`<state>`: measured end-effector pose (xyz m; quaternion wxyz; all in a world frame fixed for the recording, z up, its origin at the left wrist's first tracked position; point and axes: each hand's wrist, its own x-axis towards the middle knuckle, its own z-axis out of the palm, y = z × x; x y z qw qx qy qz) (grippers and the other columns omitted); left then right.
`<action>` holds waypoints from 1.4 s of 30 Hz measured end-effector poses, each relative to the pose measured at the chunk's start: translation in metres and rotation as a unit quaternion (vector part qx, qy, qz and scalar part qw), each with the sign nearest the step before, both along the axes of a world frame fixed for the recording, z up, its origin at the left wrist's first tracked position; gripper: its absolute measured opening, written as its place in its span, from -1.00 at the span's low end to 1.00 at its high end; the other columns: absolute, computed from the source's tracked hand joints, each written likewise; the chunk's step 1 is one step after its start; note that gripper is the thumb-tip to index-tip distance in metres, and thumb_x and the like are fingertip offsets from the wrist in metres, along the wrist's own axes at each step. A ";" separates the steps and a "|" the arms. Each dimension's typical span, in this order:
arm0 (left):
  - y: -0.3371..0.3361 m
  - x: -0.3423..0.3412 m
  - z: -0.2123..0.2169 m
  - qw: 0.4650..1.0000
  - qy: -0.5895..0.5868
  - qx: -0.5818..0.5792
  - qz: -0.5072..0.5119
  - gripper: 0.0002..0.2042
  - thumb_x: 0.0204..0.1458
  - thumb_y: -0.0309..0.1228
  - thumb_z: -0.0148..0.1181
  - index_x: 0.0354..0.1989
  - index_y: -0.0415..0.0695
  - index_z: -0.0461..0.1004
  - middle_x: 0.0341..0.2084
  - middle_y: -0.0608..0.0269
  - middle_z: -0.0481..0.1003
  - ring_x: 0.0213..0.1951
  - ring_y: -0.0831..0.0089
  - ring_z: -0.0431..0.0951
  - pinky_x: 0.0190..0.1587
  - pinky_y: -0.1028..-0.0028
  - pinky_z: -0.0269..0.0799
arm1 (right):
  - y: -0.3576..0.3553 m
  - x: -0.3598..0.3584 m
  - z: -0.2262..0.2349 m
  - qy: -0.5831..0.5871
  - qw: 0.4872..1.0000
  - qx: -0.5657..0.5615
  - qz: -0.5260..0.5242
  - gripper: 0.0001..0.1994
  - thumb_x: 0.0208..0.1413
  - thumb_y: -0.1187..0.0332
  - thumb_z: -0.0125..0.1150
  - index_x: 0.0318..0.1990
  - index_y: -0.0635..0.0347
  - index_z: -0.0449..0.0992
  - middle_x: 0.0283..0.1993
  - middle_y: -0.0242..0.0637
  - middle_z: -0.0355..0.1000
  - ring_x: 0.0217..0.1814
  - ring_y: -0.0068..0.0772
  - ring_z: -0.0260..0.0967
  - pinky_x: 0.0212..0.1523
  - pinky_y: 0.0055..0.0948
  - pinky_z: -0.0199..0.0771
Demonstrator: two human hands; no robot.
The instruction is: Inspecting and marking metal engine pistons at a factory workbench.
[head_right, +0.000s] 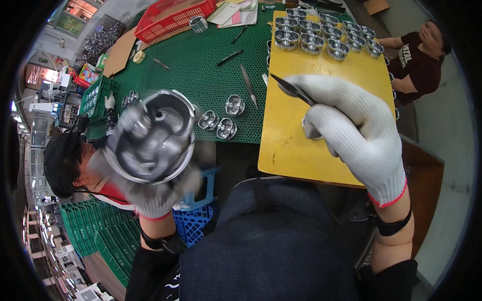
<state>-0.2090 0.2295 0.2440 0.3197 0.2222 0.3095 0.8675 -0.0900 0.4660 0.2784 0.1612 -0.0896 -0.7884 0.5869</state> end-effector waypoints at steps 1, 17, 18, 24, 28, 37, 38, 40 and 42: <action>0.001 0.002 -0.004 0.950 -0.235 0.104 -0.177 -0.10 -0.12 0.30 0.09 0.17 -0.29 0.15 -0.06 -0.21 0.35 -0.30 0.05 0.57 -0.29 0.17 0.61 | 0.006 0.007 0.002 -0.021 1.000 0.014 0.017 -0.63 -0.05 0.61 -0.07 -0.05 0.38 0.49 -0.42 -0.34 0.47 -0.63 -0.76 0.20 -0.57 -0.71 0.21; 0.004 0.012 -0.017 0.792 0.512 -0.320 0.091 0.11 -0.62 -0.05 0.61 0.18 -0.24 0.08 0.05 -0.04 0.18 0.04 0.15 0.34 0.06 0.25 0.34 | -0.034 -0.008 -0.001 -0.080 0.805 0.549 0.210 -0.77 -0.06 0.37 0.07 -0.20 0.13 0.48 -0.55 -0.34 0.32 -0.52 -0.38 0.43 -0.51 -0.42 0.44; 0.006 0.010 -0.016 0.748 0.566 -0.333 0.099 0.18 -0.59 0.17 0.51 0.21 -0.19 -0.03 -0.02 -0.05 0.23 0.01 0.20 0.35 0.03 0.21 0.33 | -0.032 -0.010 -0.002 -0.114 0.835 0.482 0.242 -0.75 -0.02 0.39 0.05 -0.16 0.16 0.48 -0.53 -0.27 0.39 -0.49 -0.28 0.47 -0.45 -0.36 0.49; 0.005 -0.005 -0.018 0.653 0.665 -0.311 0.186 0.16 -0.52 0.21 0.44 0.23 -0.17 -0.05 0.00 -0.15 0.22 0.00 0.08 0.34 0.05 0.10 0.23 | -0.034 -0.028 -0.041 -0.118 0.946 0.165 0.252 -0.70 0.07 0.38 0.02 -0.02 0.12 0.47 -0.33 -0.14 0.51 -0.30 -0.17 0.50 -0.26 -0.34 0.51; 0.004 -0.016 -0.054 0.953 0.157 -0.222 0.135 -0.25 -0.12 -0.03 0.30 0.16 -0.16 0.10 -0.01 0.05 0.35 -0.01 0.10 0.43 0.09 0.14 0.37 | -0.022 -0.024 -0.069 -0.117 0.981 0.115 0.108 -0.71 0.09 0.47 0.02 -0.03 0.24 0.49 -0.27 -0.11 0.52 -0.27 -0.28 0.51 -0.20 -0.41 0.48; -0.099 -0.073 -0.258 0.857 -0.389 -0.238 0.241 -0.76 0.23 -0.18 -0.14 -0.10 0.02 0.40 -0.29 0.31 0.50 -0.32 0.45 0.51 -0.47 0.42 0.51 | -0.012 0.040 -0.124 -0.343 0.931 0.124 0.027 -0.69 0.09 0.39 0.05 -0.01 0.20 0.50 -0.28 -0.16 0.52 -0.27 -0.39 0.50 -0.16 -0.50 0.44; -0.104 -0.078 -0.279 0.827 -0.407 -0.275 0.275 -0.79 0.22 -0.20 -0.15 -0.17 0.06 0.42 -0.37 0.38 0.50 -0.45 0.55 0.49 -0.60 0.52 0.44 | -0.017 0.040 -0.123 -0.376 0.918 0.129 0.011 -0.69 0.09 0.39 0.04 -0.01 0.21 0.50 -0.29 -0.16 0.52 -0.29 -0.39 0.49 -0.17 -0.50 0.44; -0.097 -0.089 -0.287 0.806 -0.406 -0.322 0.286 -0.80 0.22 -0.21 -0.15 -0.20 0.09 0.42 -0.42 0.43 0.47 -0.54 0.59 0.43 -0.67 0.57 0.33 | -0.021 0.041 -0.125 -0.416 0.900 0.131 -0.014 -0.70 0.08 0.41 0.03 -0.03 0.23 0.50 -0.32 -0.17 0.51 -0.35 -0.42 0.48 -0.21 -0.50 0.45; -0.087 -0.099 -0.294 0.784 -0.381 -0.392 0.293 -0.82 0.22 -0.19 -0.13 -0.21 0.11 0.41 -0.52 0.50 0.41 -0.69 0.63 0.32 -0.77 0.63 0.18 | -0.025 0.043 -0.129 -0.425 0.898 0.111 -0.034 -0.70 0.08 0.42 0.03 -0.03 0.24 0.50 -0.32 -0.17 0.51 -0.35 -0.43 0.48 -0.21 -0.50 0.45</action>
